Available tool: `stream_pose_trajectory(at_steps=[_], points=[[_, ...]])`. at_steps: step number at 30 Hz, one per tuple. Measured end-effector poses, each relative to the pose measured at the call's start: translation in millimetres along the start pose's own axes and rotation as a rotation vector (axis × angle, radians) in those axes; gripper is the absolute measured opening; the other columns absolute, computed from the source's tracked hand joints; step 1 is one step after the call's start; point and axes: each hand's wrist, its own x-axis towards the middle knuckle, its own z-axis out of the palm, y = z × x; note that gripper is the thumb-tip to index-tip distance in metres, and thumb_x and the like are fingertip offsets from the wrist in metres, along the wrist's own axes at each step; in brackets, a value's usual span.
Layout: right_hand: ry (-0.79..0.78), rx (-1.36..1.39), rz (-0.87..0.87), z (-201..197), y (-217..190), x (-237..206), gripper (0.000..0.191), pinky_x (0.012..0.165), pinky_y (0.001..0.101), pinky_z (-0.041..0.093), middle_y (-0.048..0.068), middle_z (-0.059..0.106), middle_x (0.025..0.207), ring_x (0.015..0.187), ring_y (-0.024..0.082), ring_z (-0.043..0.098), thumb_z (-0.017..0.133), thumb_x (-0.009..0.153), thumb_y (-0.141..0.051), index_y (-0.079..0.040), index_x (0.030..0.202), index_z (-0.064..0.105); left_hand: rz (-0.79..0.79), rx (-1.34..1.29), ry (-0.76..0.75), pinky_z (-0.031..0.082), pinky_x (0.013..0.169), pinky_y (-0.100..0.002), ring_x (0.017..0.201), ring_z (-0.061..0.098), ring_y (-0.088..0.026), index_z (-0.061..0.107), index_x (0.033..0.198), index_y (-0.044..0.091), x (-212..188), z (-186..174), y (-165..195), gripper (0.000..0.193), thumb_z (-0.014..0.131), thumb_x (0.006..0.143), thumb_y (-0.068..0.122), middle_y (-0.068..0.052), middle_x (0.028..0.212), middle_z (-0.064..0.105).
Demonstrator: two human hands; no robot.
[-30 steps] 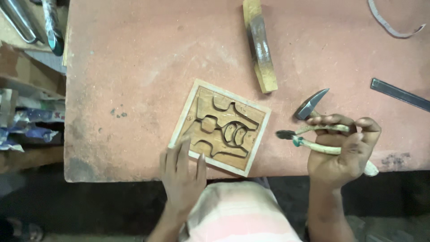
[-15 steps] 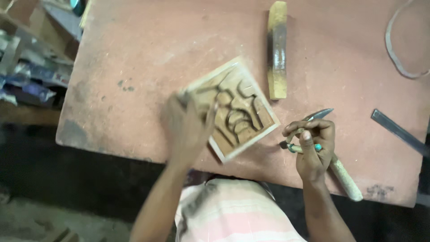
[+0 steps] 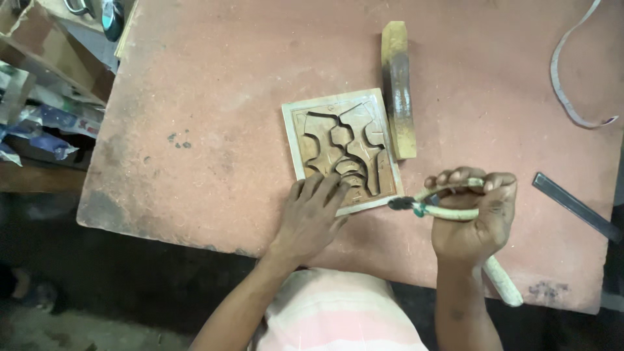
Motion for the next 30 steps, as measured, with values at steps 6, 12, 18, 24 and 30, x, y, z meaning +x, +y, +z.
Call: stream_pose_trajectory(at_steps=[6, 12, 18, 24, 30], points=[[-0.065, -0.042, 0.008, 34, 21, 21, 0.021, 0.091, 0.0503, 0.054, 0.016, 0.064, 0.103, 0.097, 0.029, 0.064, 0.054, 0.116, -0.028, -0.009, 0.111, 0.047, 0.049, 0.014, -0.141, 0.034, 0.108, -0.057, 0.132, 0.046, -0.042, 0.065, 0.133, 0.010, 3, -10, -14, 0.054, 0.071, 0.082, 0.028, -0.016, 0.144, 0.054], [-0.071, 0.002, -0.011, 60, 23, 48, 0.020, 0.086, 0.0458, 0.054, 0.021, 0.064, 0.103, 0.094, 0.031, 0.065, 0.052, 0.109, -0.024, -0.005, 0.105, 0.047, 0.114, 0.027, -0.073, 0.031, 0.104, -0.060, 0.136, 0.042, -0.042, 0.067, 0.128, 0.009, 7, -22, -42, 0.067, 0.080, 0.067, 0.032, -0.014, 0.147, 0.051], [-0.037, -0.002, 0.046, 63, 27, 46, 0.020, 0.084, 0.0441, 0.053, 0.017, 0.061, 0.104, 0.093, 0.028, 0.063, 0.050, 0.107, -0.023, -0.003, 0.105, 0.048, 0.172, 0.080, 0.031, 0.037, 0.101, -0.057, 0.133, 0.046, -0.035, 0.068, 0.129, 0.010, 3, -9, -37, 0.074, 0.086, 0.063, 0.035, -0.012, 0.145, 0.053], [-0.104, -0.074, 0.066, 56, 41, 35, 0.024, 0.084, 0.0398, 0.052, 0.018, 0.062, 0.103, 0.092, 0.025, 0.063, 0.050, 0.109, -0.025, -0.002, 0.100, 0.047, 0.139, 0.082, -0.027, 0.035, 0.099, -0.061, 0.136, 0.046, -0.036, 0.068, 0.124, 0.010, 15, -11, -27, 0.073, 0.087, 0.060, 0.038, -0.011, 0.143, 0.052], [-0.119, -0.166, 0.062, 51, 57, 18, 0.027, 0.079, 0.0381, 0.054, 0.017, 0.064, 0.099, 0.087, 0.024, 0.065, 0.051, 0.106, -0.027, -0.001, 0.099, 0.051, 0.149, 0.125, 0.054, 0.038, 0.098, -0.059, 0.132, 0.048, -0.031, 0.069, 0.124, 0.012, 11, 1, -28, 0.061, 0.082, 0.069, 0.036, -0.010, 0.141, 0.054]])
